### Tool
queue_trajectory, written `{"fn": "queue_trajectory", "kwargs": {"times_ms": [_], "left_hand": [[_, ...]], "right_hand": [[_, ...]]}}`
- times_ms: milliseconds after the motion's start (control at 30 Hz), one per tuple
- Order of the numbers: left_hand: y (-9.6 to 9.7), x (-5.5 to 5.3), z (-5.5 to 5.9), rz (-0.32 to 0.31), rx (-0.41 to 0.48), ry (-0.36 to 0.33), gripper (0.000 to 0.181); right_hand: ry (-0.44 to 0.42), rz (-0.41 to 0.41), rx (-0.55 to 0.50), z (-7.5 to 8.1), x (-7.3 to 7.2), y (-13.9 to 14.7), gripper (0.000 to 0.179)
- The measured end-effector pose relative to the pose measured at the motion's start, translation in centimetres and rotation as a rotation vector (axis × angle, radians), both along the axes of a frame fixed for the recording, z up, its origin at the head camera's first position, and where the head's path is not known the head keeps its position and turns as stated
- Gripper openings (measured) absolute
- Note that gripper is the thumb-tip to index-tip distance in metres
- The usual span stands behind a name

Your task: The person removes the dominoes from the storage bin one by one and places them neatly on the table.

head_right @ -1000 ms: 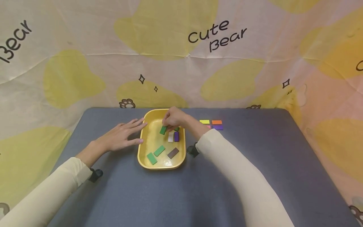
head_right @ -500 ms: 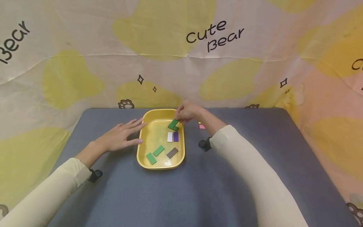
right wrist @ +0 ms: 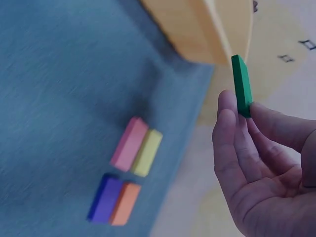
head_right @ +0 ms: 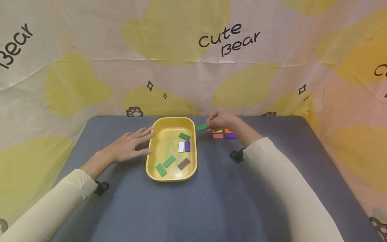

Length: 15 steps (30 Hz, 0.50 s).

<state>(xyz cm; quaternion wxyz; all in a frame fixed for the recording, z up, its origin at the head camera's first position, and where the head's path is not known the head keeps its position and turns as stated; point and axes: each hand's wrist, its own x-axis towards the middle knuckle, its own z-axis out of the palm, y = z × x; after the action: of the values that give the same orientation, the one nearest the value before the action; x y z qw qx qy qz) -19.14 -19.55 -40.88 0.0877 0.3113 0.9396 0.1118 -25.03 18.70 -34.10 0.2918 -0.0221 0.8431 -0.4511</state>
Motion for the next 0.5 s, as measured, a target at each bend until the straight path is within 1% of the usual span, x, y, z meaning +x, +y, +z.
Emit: {"fn": "queue_trajectory", "kwargs": {"times_ms": [100,333,500], "left_hand": [[-0.1,0.0,0.0,0.001,0.0,0.003,0.079],[-0.1,0.1,0.0,0.002,0.003,0.001,0.079],[-0.1,0.0,-0.1,0.001,0.002,0.0,0.079]], "right_hand": [[0.006,0.004,0.003,-0.5,0.2,1.3,0.028],[0.012,-0.023,0.039,-2.1,0.9,3.7,0.03],[-0.042,-0.048,0.009,-3.4,1.3,4.7,0.029]]}}
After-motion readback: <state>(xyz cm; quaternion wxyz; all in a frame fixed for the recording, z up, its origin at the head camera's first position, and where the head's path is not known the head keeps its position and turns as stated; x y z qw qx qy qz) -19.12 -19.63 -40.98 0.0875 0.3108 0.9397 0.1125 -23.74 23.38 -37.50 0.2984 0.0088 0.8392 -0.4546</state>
